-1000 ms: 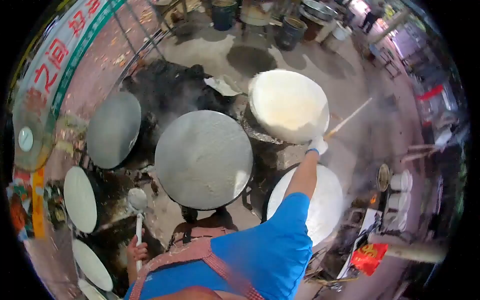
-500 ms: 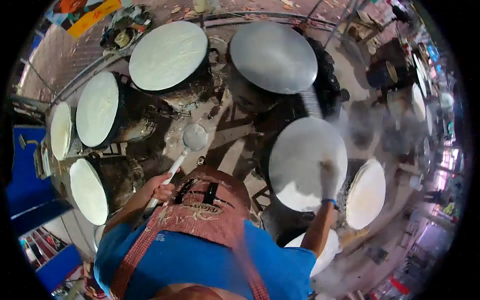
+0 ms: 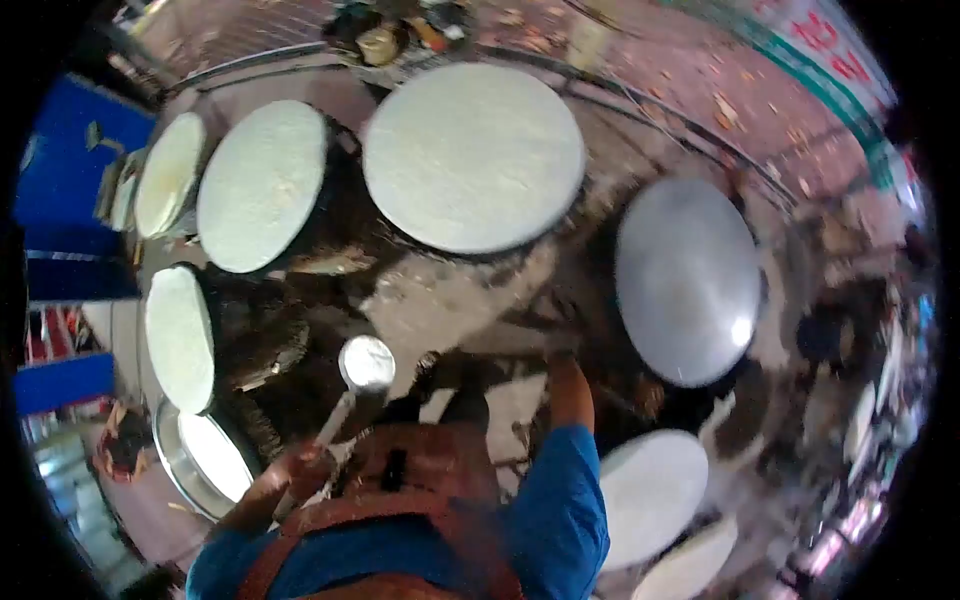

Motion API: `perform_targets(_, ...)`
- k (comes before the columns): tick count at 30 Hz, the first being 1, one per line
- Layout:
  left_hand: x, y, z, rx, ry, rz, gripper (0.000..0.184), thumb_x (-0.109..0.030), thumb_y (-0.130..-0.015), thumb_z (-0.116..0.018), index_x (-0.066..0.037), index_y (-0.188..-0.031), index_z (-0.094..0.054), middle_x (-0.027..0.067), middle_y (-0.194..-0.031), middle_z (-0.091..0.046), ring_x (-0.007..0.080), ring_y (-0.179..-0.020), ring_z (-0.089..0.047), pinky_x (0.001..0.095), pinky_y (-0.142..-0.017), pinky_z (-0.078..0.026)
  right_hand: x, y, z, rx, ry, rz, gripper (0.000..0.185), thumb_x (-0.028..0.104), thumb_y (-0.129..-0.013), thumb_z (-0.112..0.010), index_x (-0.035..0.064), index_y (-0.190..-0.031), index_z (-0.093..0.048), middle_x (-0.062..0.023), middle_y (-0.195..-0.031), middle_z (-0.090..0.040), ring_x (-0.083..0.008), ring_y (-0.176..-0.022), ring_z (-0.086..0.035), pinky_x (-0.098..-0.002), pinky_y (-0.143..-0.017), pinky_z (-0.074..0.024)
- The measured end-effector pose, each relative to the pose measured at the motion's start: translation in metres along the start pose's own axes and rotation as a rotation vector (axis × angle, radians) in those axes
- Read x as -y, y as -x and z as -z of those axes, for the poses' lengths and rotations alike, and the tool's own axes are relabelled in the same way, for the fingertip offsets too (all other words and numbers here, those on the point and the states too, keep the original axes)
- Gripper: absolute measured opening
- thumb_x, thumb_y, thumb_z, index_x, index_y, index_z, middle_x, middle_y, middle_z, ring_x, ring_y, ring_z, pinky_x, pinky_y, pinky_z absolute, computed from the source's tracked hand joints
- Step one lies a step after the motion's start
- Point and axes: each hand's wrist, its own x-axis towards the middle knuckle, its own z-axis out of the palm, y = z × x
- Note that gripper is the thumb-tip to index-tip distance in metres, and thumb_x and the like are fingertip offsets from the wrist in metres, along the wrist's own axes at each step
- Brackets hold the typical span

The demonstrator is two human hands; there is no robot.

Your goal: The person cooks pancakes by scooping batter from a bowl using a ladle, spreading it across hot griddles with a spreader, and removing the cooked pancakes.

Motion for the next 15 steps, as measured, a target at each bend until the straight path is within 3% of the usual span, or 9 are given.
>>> perform_targets(1,0.004,0.001,-0.006,-0.083,-0.031,-0.076,0.018,-0.032,-0.089,-0.049,-0.014,-0.093,-0.050,0.0002,-0.058,-0.039,0.0099,-0.037,-0.037,0.0219,-0.030,-0.029,-0.006,-0.011,-0.002,-0.009,-0.026,-0.013,0.030,0.022,-0.081,-0.050,0.0081,-0.106,-0.059,-0.0124,-0.111,-0.058,-0.0295,-0.098,-0.056,-0.0433,-0.079,-0.0458)
perform_targets(4,0.020,-0.008,-0.034,0.033,0.221,-0.079,0.023,-0.033,-0.091,-0.045,-0.010,-0.090,-0.048,0.0020,-0.057,-0.039,0.0090,-0.038,-0.038,0.0199,-0.030,-0.031,-0.028,-0.043,-0.018,-0.056,-0.315,-0.145,0.034,0.024,-0.083,-0.050,0.0092,-0.113,-0.055,-0.0112,-0.116,-0.054,-0.0283,-0.103,-0.052,-0.0423,-0.084,-0.0427)
perform_targets(5,0.022,-0.013,-0.035,0.090,0.198,-0.089,0.024,-0.033,-0.092,-0.044,-0.011,-0.098,-0.050,0.0023,-0.058,-0.039,0.0086,-0.038,-0.038,0.0197,-0.030,-0.032,-0.036,-0.050,-0.019,-0.095,-0.562,-0.223,0.035,0.025,-0.084,-0.049,0.0096,-0.115,-0.053,-0.0108,-0.118,-0.052,-0.0280,-0.105,-0.051,-0.0420,-0.086,-0.0417)
perform_targets(7,0.028,-0.014,-0.026,0.049,0.363,-0.127,0.032,-0.031,-0.095,-0.039,-0.019,-0.124,-0.042,0.0032,-0.057,-0.038,0.0085,-0.038,-0.038,0.0203,-0.030,-0.033,-0.039,-0.058,-0.019,-0.224,-1.430,-0.323,0.038,0.027,-0.085,-0.049,0.0103,-0.120,-0.050,-0.0100,-0.121,-0.050,-0.0272,-0.108,-0.048,-0.0413,-0.089,-0.0396)
perform_targets(8,0.030,-0.017,-0.019,0.077,0.361,-0.137,0.027,-0.032,-0.095,-0.039,-0.015,-0.114,-0.045,0.0032,-0.056,-0.037,0.0083,-0.037,-0.037,0.0199,-0.030,-0.032,-0.035,-0.053,-0.014,-0.263,-1.798,-0.308,0.040,0.027,-0.086,-0.049,0.0107,-0.122,-0.049,-0.0096,-0.123,-0.048,-0.0268,-0.110,-0.047,-0.0410,-0.091,-0.0385)
perform_targets(10,0.034,-0.021,-0.005,0.134,0.356,-0.157,0.030,-0.035,-0.095,-0.038,-0.007,-0.093,-0.049,0.0032,-0.054,-0.034,0.0077,-0.036,-0.034,0.0191,-0.029,-0.031,-0.023,-0.044,-0.008,-0.263,-2.198,-0.208,0.043,0.029,-0.087,-0.048,0.0114,-0.126,-0.046,-0.0088,-0.127,-0.046,-0.0261,-0.113,-0.044,-0.0403,-0.094,-0.0364)
perform_targets(13,0.037,-0.018,-0.010,0.217,0.428,-0.085,0.051,-0.044,-0.092,-0.040,-0.010,-0.055,-0.032,0.0021,-0.049,-0.032,0.0078,-0.035,-0.034,0.0186,-0.026,-0.028,-0.003,-0.022,0.000,-0.289,-2.019,-0.144,0.047,0.033,-0.090,-0.046,0.0126,-0.132,-0.040,-0.0074,-0.134,-0.038,-0.0261,-0.118,-0.037,-0.0400,-0.098,-0.0327)
perform_targets(14,0.039,-0.016,-0.017,0.251,0.393,-0.093,0.050,-0.044,-0.092,-0.040,-0.008,-0.057,-0.037,0.0010,-0.047,-0.033,0.0076,-0.034,-0.034,0.0174,-0.026,-0.029,-0.004,-0.022,-0.002,-0.323,-1.918,-0.127,0.049,0.035,-0.090,-0.045,0.0130,-0.134,-0.038,-0.0069,-0.136,-0.035,-0.0263,-0.119,-0.035,-0.0400,-0.099,-0.0313)
perform_targets(15,0.040,-0.011,-0.039,0.093,0.473,-0.179,0.050,-0.043,-0.092,-0.040,-0.009,-0.057,-0.036,0.0004,-0.044,-0.033,0.0073,-0.032,-0.033,0.0168,-0.026,-0.029,-0.017,-0.036,-0.017,-0.070,-2.259,-0.057,0.052,0.036,-0.090,-0.045,0.0147,-0.136,-0.033,-0.0061,-0.139,-0.030,-0.0265,-0.122,-0.031,-0.0407,-0.100,-0.0291)
